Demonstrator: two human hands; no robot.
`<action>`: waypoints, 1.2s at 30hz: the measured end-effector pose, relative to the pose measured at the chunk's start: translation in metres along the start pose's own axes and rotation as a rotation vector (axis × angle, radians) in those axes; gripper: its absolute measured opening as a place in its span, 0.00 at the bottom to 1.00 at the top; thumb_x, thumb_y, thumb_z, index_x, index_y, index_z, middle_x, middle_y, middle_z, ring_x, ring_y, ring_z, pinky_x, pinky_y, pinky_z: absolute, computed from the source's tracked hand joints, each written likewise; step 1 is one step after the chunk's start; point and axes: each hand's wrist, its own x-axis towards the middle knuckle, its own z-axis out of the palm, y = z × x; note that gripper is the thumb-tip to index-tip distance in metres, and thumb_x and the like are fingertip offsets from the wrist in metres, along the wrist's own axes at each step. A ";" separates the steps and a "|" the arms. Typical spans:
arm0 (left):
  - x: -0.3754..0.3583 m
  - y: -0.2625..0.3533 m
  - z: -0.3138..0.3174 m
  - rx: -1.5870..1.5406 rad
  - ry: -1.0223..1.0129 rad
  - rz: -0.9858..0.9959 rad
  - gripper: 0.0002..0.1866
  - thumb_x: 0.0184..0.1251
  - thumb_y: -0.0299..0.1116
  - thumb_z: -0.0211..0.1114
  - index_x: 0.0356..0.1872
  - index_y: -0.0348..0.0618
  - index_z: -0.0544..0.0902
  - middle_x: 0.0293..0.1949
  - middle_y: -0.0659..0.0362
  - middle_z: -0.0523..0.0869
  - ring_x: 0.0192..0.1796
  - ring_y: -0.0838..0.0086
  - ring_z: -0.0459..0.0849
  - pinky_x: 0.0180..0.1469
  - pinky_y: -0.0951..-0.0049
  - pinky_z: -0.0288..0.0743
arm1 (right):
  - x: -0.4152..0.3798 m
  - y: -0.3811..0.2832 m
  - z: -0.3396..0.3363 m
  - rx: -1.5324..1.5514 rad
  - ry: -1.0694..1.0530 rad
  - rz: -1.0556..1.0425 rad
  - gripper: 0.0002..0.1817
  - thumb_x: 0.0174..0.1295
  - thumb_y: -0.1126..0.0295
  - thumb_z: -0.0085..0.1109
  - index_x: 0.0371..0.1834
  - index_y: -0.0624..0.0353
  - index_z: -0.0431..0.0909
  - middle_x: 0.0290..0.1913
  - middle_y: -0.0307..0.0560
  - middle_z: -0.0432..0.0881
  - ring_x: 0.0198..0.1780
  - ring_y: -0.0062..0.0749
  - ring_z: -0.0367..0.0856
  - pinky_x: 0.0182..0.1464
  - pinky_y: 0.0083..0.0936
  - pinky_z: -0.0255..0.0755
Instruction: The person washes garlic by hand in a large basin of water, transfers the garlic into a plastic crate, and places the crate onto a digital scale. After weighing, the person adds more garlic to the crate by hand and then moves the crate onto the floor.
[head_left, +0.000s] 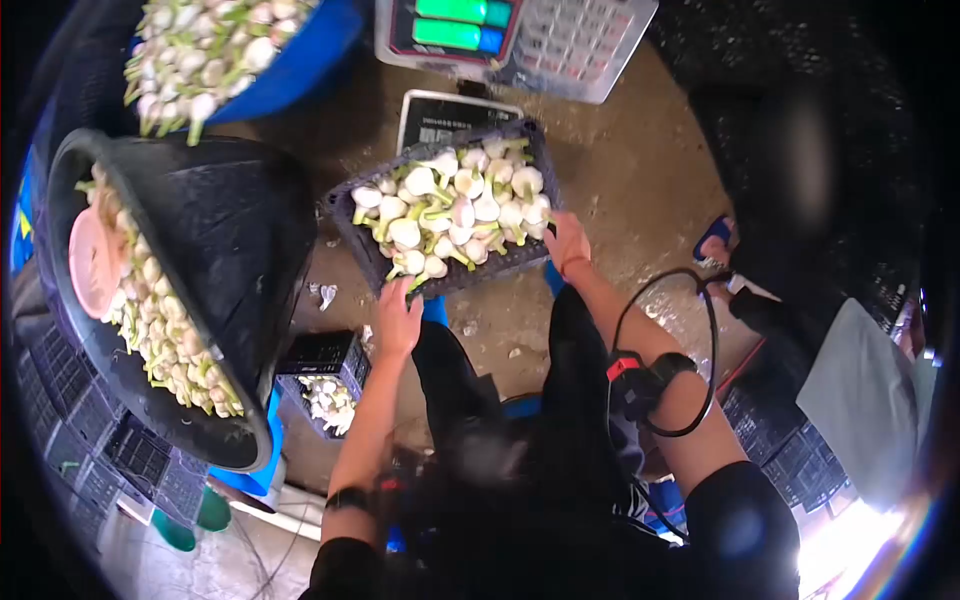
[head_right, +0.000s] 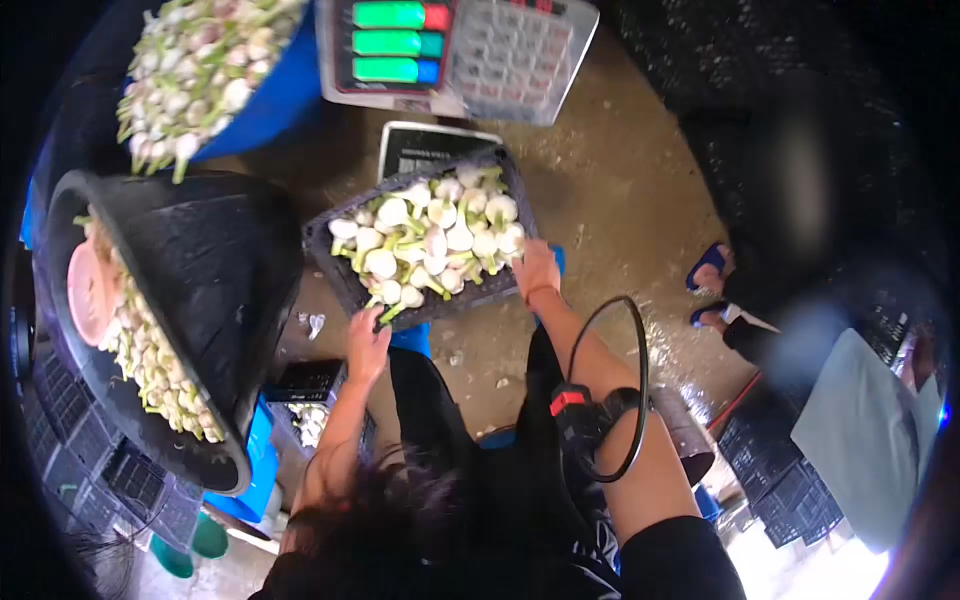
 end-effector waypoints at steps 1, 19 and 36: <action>0.016 -0.030 0.033 0.165 0.056 0.062 0.19 0.51 0.25 0.61 0.47 0.39 0.73 0.45 0.47 0.76 0.48 0.54 0.73 0.52 0.62 0.68 | 0.010 -0.003 0.006 -0.036 -0.117 0.070 0.17 0.54 0.62 0.53 0.46 0.55 0.74 0.43 0.58 0.77 0.48 0.51 0.74 0.51 0.38 0.68; -0.032 -0.118 0.105 -0.485 0.264 -0.320 0.14 0.52 0.33 0.61 0.39 0.40 0.73 0.33 0.55 0.77 0.37 0.66 0.77 0.38 0.71 0.71 | -0.013 -0.019 0.037 -0.053 -0.459 0.365 0.20 0.50 0.54 0.51 0.34 0.60 0.81 0.39 0.58 0.80 0.43 0.49 0.79 0.47 0.36 0.72; -0.073 -0.101 0.051 -1.018 0.075 -0.915 0.03 0.57 0.27 0.59 0.33 0.44 0.76 0.20 0.66 0.73 0.21 0.81 0.74 0.22 0.82 0.68 | -0.052 0.009 0.006 0.193 -0.120 0.312 0.12 0.56 0.60 0.50 0.30 0.57 0.75 0.29 0.51 0.80 0.33 0.41 0.80 0.36 0.32 0.71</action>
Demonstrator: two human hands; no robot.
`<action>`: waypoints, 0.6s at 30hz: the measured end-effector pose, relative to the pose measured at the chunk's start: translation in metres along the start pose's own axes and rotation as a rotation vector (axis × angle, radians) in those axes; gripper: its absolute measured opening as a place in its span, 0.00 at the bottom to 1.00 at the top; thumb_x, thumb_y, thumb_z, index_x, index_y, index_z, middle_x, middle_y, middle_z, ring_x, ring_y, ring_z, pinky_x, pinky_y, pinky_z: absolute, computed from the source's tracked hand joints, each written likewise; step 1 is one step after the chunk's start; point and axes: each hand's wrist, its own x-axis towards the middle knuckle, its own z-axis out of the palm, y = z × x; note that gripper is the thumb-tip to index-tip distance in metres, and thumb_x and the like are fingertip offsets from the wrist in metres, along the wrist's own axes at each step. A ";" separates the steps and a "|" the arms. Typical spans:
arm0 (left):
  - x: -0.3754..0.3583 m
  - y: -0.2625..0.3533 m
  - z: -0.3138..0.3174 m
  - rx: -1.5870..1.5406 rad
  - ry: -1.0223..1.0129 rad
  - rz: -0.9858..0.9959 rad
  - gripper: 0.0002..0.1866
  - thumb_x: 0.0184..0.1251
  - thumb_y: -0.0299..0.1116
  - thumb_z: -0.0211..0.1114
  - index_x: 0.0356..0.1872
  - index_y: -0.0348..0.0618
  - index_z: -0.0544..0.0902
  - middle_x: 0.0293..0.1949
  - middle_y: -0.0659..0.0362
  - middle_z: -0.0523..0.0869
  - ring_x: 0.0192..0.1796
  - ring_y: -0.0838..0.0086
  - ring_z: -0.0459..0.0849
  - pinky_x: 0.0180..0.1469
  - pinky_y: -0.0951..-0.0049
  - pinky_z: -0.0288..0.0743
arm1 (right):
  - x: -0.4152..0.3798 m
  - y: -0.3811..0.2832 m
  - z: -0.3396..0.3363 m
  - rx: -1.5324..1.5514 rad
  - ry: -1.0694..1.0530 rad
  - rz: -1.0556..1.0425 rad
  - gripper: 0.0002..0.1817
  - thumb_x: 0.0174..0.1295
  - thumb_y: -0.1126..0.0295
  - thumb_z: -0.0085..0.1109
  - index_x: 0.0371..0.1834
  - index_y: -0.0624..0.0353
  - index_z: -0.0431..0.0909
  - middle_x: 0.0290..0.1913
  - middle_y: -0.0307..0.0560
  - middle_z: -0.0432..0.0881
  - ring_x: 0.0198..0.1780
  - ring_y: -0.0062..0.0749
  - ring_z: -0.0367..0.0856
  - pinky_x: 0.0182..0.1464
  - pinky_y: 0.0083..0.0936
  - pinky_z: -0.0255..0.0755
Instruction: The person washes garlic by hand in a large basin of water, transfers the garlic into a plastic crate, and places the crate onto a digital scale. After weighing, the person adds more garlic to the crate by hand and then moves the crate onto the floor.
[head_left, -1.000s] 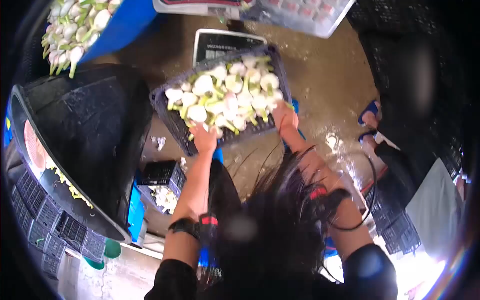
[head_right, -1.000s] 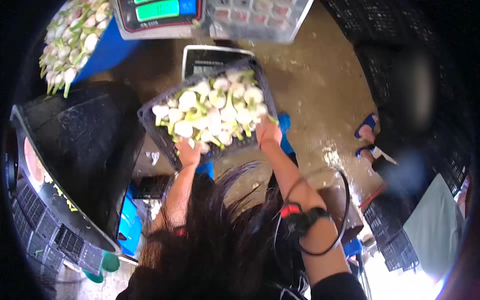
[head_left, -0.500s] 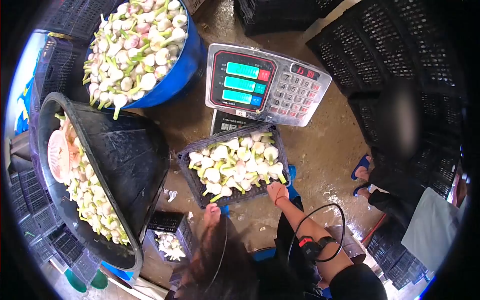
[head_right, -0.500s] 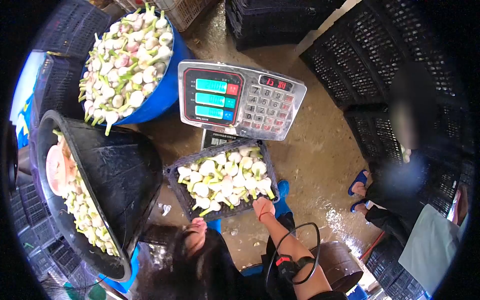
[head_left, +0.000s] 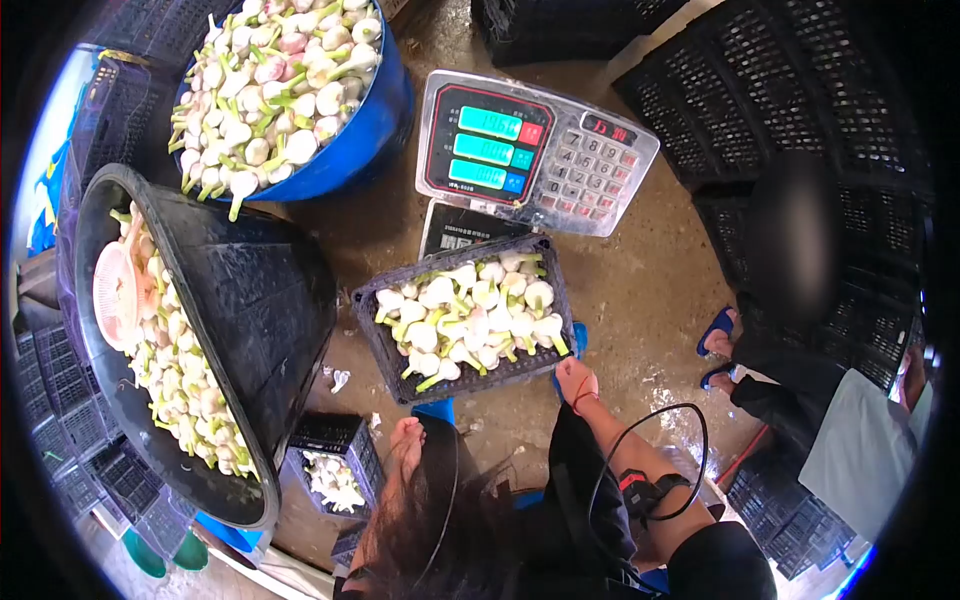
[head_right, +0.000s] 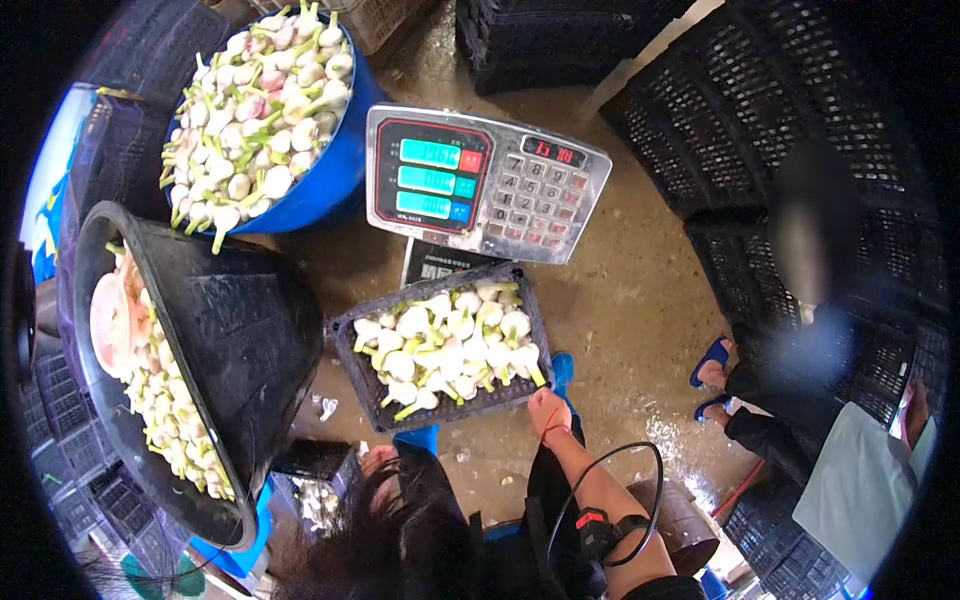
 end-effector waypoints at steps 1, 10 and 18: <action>-0.003 -0.008 0.001 0.106 0.050 0.216 0.03 0.58 0.28 0.59 0.32 0.44 0.75 0.19 0.66 0.72 0.21 0.81 0.73 0.22 0.82 0.67 | 0.001 0.001 -0.001 0.000 0.000 -0.016 0.13 0.57 0.59 0.49 0.31 0.57 0.75 0.29 0.52 0.80 0.33 0.43 0.80 0.37 0.33 0.71; 0.039 0.026 0.041 0.832 0.153 0.775 0.09 0.54 0.24 0.58 0.38 0.39 0.76 0.30 0.57 0.78 0.33 0.67 0.77 0.36 0.71 0.71 | 0.103 -0.041 0.021 -0.233 0.146 -0.429 0.22 0.53 0.65 0.56 0.53 0.53 0.69 0.40 0.57 0.76 0.47 0.54 0.72 0.51 0.40 0.66; 0.065 0.094 0.208 1.187 0.152 0.998 0.24 0.48 0.37 0.66 0.49 0.48 0.74 0.45 0.44 0.71 0.45 0.53 0.74 0.43 0.60 0.72 | 0.131 -0.096 0.018 -0.392 0.285 -0.806 0.06 0.48 0.73 0.50 0.30 0.57 0.71 0.33 0.48 0.75 0.38 0.44 0.74 0.39 0.35 0.73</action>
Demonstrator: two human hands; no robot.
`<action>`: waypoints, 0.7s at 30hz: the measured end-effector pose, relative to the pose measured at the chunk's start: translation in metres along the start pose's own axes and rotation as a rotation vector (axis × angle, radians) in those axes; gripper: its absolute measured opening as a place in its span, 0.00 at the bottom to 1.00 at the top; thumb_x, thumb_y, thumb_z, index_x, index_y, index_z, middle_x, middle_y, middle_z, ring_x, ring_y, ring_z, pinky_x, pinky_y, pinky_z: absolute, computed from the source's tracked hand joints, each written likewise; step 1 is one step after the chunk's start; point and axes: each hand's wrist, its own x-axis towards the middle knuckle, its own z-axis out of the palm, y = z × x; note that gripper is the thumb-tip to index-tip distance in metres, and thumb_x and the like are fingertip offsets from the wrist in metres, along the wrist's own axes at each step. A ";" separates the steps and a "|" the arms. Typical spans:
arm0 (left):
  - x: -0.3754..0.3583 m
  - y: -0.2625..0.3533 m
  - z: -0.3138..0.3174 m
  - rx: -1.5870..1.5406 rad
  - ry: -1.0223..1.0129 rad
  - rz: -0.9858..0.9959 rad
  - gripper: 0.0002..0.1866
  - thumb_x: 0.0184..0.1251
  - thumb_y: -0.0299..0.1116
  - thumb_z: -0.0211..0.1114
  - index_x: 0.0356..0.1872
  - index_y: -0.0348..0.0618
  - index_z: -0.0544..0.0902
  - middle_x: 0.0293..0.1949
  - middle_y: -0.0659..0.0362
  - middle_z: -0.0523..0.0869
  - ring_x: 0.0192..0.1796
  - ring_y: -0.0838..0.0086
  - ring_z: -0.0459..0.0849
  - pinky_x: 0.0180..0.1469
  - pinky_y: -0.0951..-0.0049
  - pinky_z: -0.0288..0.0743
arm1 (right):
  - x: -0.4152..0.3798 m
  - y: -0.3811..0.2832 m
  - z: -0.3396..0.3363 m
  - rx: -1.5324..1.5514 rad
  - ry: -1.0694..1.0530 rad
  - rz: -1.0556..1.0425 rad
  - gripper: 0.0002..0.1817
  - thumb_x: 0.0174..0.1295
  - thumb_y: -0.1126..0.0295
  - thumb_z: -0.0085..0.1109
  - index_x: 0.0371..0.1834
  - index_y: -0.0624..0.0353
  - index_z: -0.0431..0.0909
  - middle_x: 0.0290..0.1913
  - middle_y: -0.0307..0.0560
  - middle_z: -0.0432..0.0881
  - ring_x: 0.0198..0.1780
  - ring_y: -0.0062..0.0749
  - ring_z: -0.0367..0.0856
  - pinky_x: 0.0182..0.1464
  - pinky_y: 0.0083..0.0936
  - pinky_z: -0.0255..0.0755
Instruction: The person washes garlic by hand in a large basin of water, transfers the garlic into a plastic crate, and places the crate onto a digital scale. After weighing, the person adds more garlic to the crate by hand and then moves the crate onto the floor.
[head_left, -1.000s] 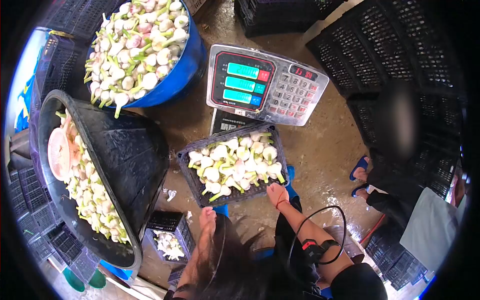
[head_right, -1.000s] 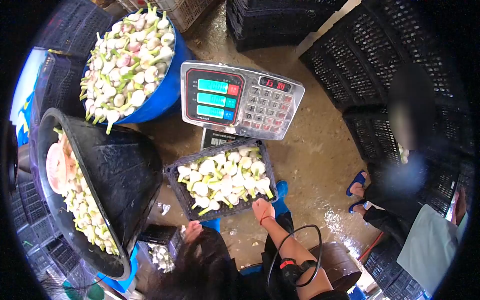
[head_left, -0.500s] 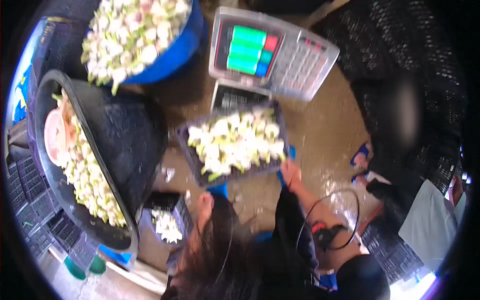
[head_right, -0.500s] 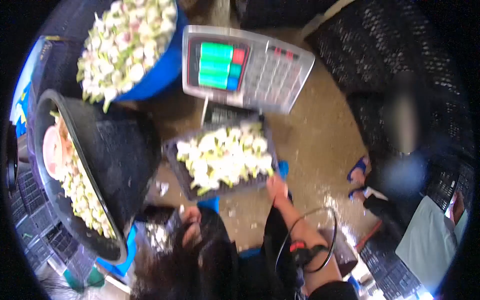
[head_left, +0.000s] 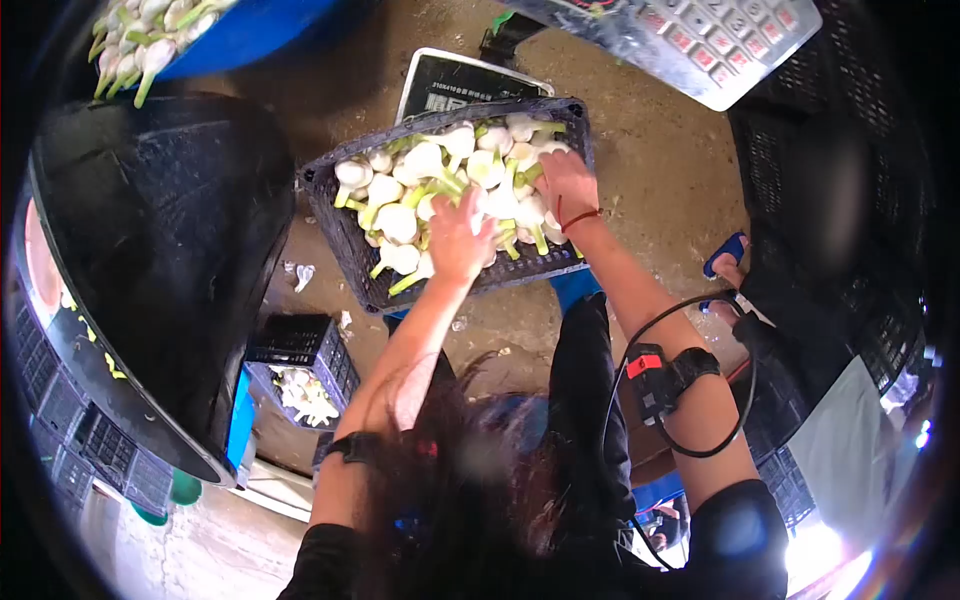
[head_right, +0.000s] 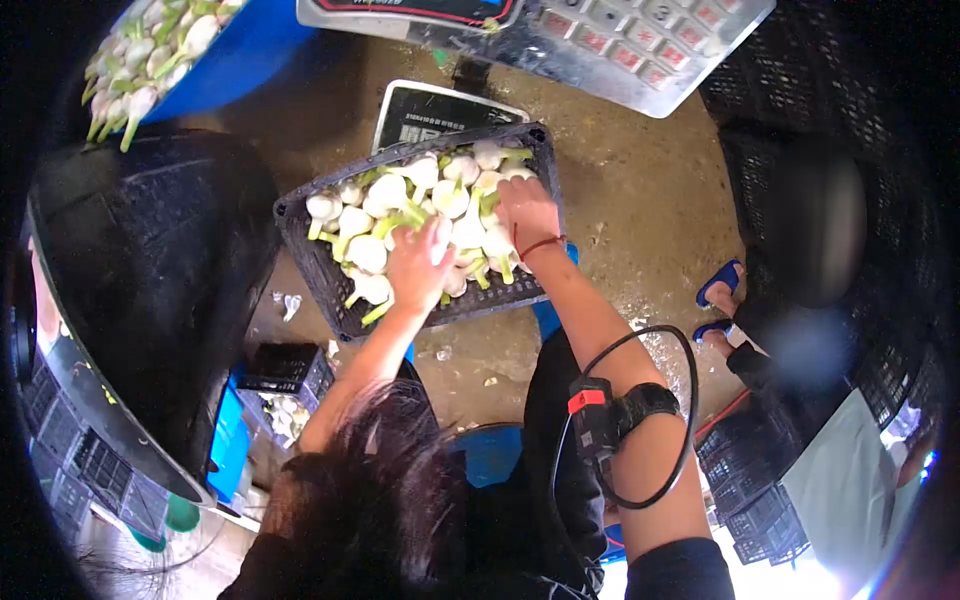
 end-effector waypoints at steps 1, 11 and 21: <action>0.000 0.006 0.011 0.071 0.052 -0.011 0.25 0.46 0.38 0.66 0.49 0.49 0.73 0.45 0.43 0.70 0.46 0.52 0.73 0.43 0.59 0.72 | 0.001 0.000 0.003 -0.033 -0.001 -0.022 0.06 0.48 0.73 0.50 0.30 0.57 0.71 0.34 0.48 0.75 0.38 0.43 0.74 0.39 0.35 0.73; -0.041 -0.067 -0.046 0.032 0.293 -0.129 0.20 0.43 0.18 0.60 0.41 0.47 0.77 0.48 0.47 0.67 0.52 0.54 0.66 0.58 0.59 0.58 | -0.061 0.005 0.008 0.037 -0.327 0.247 0.19 0.48 0.72 0.50 0.47 0.54 0.73 0.42 0.52 0.76 0.43 0.49 0.74 0.47 0.39 0.68; -0.039 -0.039 -0.015 -0.224 -0.047 0.160 0.18 0.45 0.21 0.61 0.42 0.41 0.76 0.43 0.49 0.75 0.46 0.54 0.74 0.48 0.60 0.69 | -0.073 -0.001 0.019 -0.063 -0.166 0.450 0.16 0.48 0.67 0.54 0.42 0.54 0.72 0.44 0.49 0.70 0.49 0.46 0.68 0.47 0.37 0.67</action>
